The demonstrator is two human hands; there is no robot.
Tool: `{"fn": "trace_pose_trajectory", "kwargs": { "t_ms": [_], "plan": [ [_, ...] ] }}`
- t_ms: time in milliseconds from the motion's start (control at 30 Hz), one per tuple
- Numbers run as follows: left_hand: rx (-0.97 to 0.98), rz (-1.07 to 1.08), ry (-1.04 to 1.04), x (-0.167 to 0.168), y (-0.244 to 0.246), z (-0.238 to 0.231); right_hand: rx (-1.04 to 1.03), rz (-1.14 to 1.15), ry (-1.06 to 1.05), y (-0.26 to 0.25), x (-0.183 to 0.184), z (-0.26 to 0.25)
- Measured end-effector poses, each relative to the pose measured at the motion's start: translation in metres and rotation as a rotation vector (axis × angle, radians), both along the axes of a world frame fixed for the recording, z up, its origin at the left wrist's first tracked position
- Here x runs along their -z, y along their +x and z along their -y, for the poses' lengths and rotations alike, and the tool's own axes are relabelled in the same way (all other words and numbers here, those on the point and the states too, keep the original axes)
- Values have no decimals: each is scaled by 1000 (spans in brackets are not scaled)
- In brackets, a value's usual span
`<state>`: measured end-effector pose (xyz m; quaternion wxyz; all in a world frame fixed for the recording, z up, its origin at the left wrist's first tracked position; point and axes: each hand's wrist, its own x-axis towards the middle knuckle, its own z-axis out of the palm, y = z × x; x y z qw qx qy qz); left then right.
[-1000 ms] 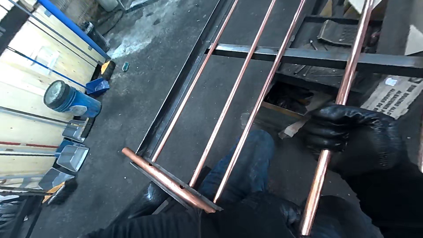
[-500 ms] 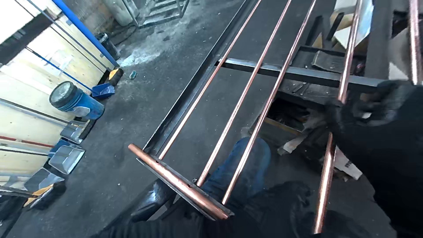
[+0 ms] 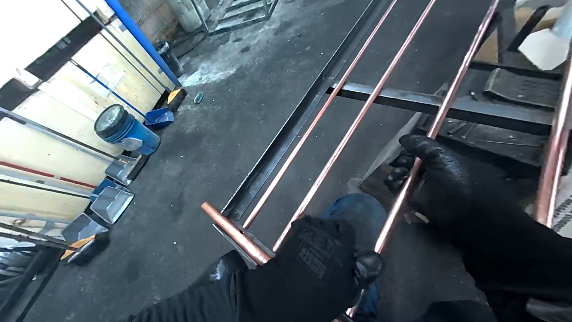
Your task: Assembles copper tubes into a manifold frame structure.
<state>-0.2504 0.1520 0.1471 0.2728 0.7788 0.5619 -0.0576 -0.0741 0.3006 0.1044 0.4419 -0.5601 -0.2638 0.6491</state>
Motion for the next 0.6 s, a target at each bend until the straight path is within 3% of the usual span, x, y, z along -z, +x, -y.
{"fn": "trace_pose_trajectory", "kwargs": {
  "t_ms": [133, 233, 400, 600],
  "plan": [
    [-114, 584, -361, 16, -7, 10, -41, -64, 8, 2, 2, 3],
    [-170, 787, -461, 23, -4, 11, -64, -65, 77, 6, -2, 6],
    [-139, 920, -609, 28, 5, 8, -67, 99, 101, 14, 1, 11],
    [-110, 874, -628, 30, 8, 12, -48, 46, 70, 14, -3, 29]
  ]
}}
